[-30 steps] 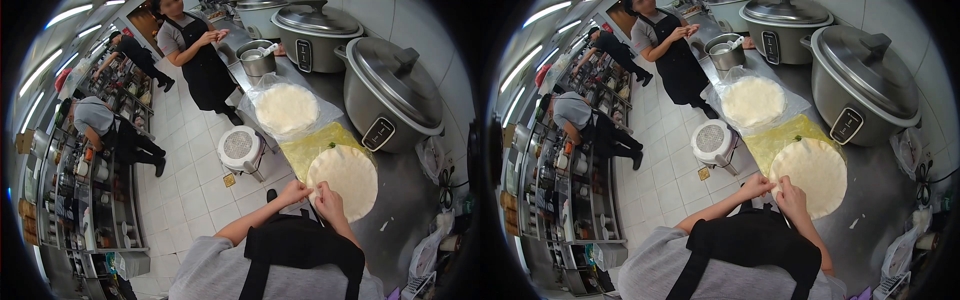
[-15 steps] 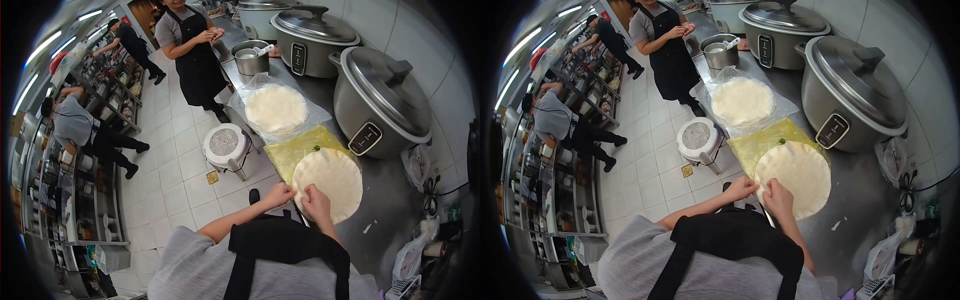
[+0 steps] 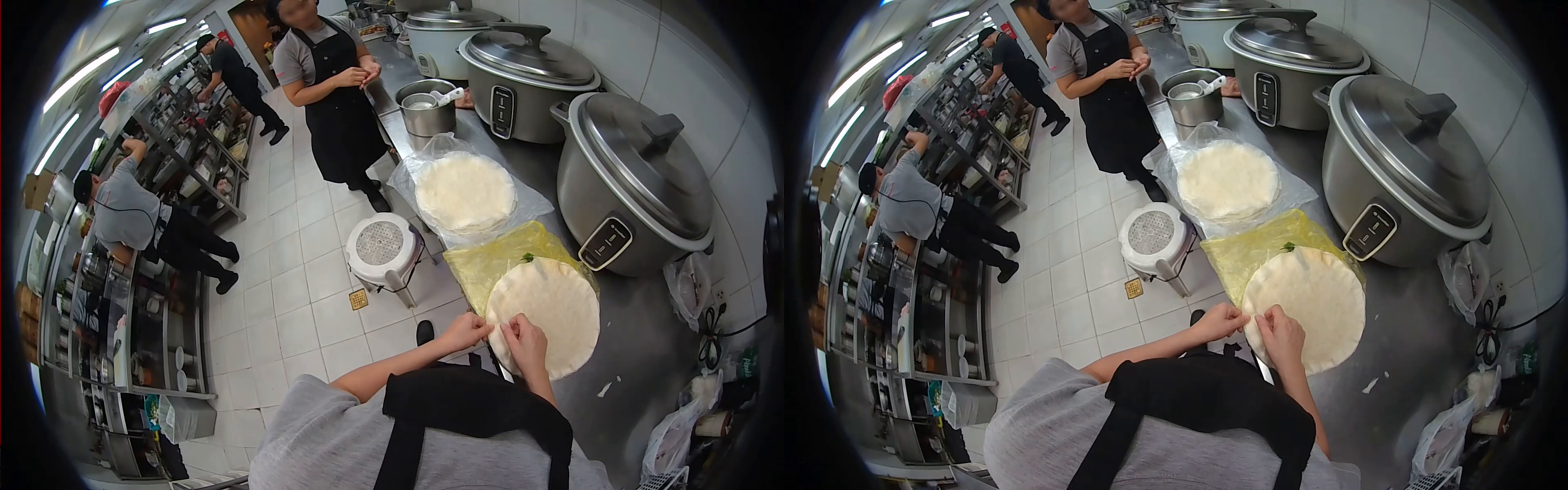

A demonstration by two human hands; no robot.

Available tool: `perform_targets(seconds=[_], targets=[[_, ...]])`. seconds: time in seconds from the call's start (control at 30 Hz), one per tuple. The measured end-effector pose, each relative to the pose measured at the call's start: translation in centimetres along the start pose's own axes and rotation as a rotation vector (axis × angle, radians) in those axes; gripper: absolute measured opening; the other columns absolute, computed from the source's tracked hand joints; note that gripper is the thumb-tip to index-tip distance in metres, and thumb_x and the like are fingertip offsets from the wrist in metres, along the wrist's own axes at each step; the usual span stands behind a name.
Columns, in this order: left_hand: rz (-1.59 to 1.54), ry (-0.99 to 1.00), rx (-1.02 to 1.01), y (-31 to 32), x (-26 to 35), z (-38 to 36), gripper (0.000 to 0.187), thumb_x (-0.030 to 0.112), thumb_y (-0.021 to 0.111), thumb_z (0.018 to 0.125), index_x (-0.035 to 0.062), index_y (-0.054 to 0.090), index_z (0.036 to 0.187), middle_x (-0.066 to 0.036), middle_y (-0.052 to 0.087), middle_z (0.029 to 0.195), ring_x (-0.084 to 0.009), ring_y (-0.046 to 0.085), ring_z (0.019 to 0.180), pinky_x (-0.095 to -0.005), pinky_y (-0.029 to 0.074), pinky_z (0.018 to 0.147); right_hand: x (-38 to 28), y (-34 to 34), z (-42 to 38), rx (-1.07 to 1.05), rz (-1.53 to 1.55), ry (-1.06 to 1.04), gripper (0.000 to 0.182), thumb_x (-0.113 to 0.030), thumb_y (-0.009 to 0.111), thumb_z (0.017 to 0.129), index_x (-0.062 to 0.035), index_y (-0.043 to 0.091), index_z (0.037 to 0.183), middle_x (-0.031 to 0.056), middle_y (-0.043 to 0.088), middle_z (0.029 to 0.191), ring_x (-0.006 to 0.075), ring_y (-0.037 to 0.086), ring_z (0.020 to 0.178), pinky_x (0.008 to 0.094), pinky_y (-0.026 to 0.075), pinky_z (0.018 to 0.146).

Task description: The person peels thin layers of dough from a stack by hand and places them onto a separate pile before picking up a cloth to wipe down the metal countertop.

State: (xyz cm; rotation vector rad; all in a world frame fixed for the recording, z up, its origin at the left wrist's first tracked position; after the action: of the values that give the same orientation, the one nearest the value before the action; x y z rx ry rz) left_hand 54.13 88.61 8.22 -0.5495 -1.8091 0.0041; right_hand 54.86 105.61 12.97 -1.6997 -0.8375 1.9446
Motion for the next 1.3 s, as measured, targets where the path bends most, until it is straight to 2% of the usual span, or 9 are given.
perform_targets(seconds=[0.1, 0.53, 0.7, 0.77, 0.97, 1.03, 1.1, 1.2, 1.3], targets=[[0.004, 0.019, -0.01, -0.1, 0.0, -0.1, 0.037, 0.03, 0.055, 0.086, 0.0011, 0.061, 0.064, -0.004, 0.057, 0.053, -0.0115, 0.053, 0.045, -0.0284, 0.042, 0.045, 0.3, 0.0, 0.3, 0.013, -0.018, -0.016, 0.02, -0.025, 0.061, 0.079, -0.0055, 0.055, 0.076, 0.0099, 0.057, 0.059, 0.027, 0.058, 0.056, 0.0372, 0.042, 0.052], [-0.018, 0.017, -0.008, -0.2, 0.9, -0.5, 0.036, 0.028, 0.054, 0.087, -0.0003, 0.061, 0.066, -0.005, 0.058, 0.054, -0.0124, 0.053, 0.045, -0.029, 0.042, 0.045, -0.3, -0.6, 0.3, -0.08, -0.063, 0.014, 0.019, -0.025, 0.062, 0.077, -0.0078, 0.054, 0.079, 0.0097, 0.059, 0.063, 0.0306, 0.059, 0.061, 0.0408, 0.044, 0.056], [0.118, 0.115, 0.034, 0.1, 0.8, -0.6, 0.036, 0.027, 0.053, 0.086, -0.0005, 0.061, 0.063, -0.006, 0.057, 0.05, -0.0129, 0.053, 0.043, -0.029, 0.042, 0.045, 0.4, -0.4, -0.1, -0.091, -0.089, -0.063, 0.017, -0.021, 0.062, 0.075, -0.0066, 0.054, 0.081, 0.0116, 0.059, 0.064, 0.0313, 0.059, 0.061, 0.0409, 0.044, 0.056], [0.137, 0.121, 0.033, 0.2, 1.3, -0.9, 0.036, 0.026, 0.053, 0.086, -0.0002, 0.062, 0.063, -0.007, 0.057, 0.05, -0.0133, 0.054, 0.043, -0.0291, 0.042, 0.045, 0.7, -0.4, -0.2, -0.096, 0.045, -0.057, 0.012, -0.014, 0.061, 0.074, -0.0042, 0.056, 0.08, 0.0129, 0.057, 0.06, 0.0293, 0.057, 0.055, 0.0378, 0.043, 0.052], [0.088, 0.033, -0.002, 0.1, 1.6, -1.0, 0.034, 0.025, 0.053, 0.083, 0.0002, 0.063, 0.062, -0.008, 0.058, 0.05, -0.0167, 0.057, 0.044, -0.0306, 0.046, 0.047, 1.6, -0.6, -0.2, -0.004, 0.239, 0.007, 0.007, -0.006, 0.059, 0.074, -0.0001, 0.056, 0.075, 0.0124, 0.053, 0.052, 0.023, 0.053, 0.045, 0.0318, 0.04, 0.047], [0.077, 0.01, -0.025, -0.1, 1.5, -1.0, 0.034, 0.026, 0.054, 0.083, 0.0002, 0.062, 0.062, -0.008, 0.058, 0.05, -0.016, 0.057, 0.044, -0.0304, 0.046, 0.047, 1.6, -0.7, -0.1, 0.002, 0.245, 0.031, 0.008, -0.008, 0.06, 0.074, -0.0002, 0.056, 0.075, 0.0124, 0.053, 0.053, 0.0218, 0.053, 0.046, 0.0316, 0.04, 0.047], [0.077, 0.013, -0.017, -0.1, 1.1, -0.8, 0.034, 0.028, 0.057, 0.084, 0.0004, 0.063, 0.065, -0.004, 0.056, 0.049, -0.0107, 0.054, 0.044, -0.0274, 0.043, 0.045, 2.0, -1.0, 0.0, 0.018, 0.222, 0.037, 0.01, -0.009, 0.061, 0.075, -0.0003, 0.057, 0.075, 0.0117, 0.054, 0.054, 0.0189, 0.053, 0.048, 0.0309, 0.039, 0.048], [0.081, 0.038, 0.047, -1.1, -0.5, 0.0, 0.034, 0.029, 0.063, 0.081, 0.0008, 0.062, 0.063, -0.004, 0.055, 0.049, -0.0095, 0.053, 0.044, -0.0264, 0.041, 0.042, 1.7, -1.9, 0.2, -0.016, 0.219, 0.057, 0.011, -0.011, 0.062, 0.076, -0.0005, 0.057, 0.075, 0.0092, 0.054, 0.056, 0.0148, 0.053, 0.05, 0.0294, 0.04, 0.049], [0.12, 0.016, 0.094, -2.8, 0.7, -0.1, 0.033, 0.029, 0.064, 0.08, 0.0006, 0.062, 0.063, -0.004, 0.055, 0.049, -0.0093, 0.053, 0.044, -0.0263, 0.04, 0.041, 1.8, -2.0, 0.3, -0.021, 0.295, 0.108, 0.012, -0.011, 0.063, 0.076, -0.0004, 0.058, 0.074, 0.0077, 0.054, 0.055, 0.0142, 0.051, 0.049, 0.0283, 0.04, 0.049]])
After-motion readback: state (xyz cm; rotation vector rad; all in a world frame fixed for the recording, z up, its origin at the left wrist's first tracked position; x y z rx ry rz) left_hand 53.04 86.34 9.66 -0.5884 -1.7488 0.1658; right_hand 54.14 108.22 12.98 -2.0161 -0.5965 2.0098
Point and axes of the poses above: each hand's wrist, its own z-axis towards the middle knuckle, its own y-axis out of the palm, x = y × z, the point moved 1 cm from there along z, towards the middle knuckle
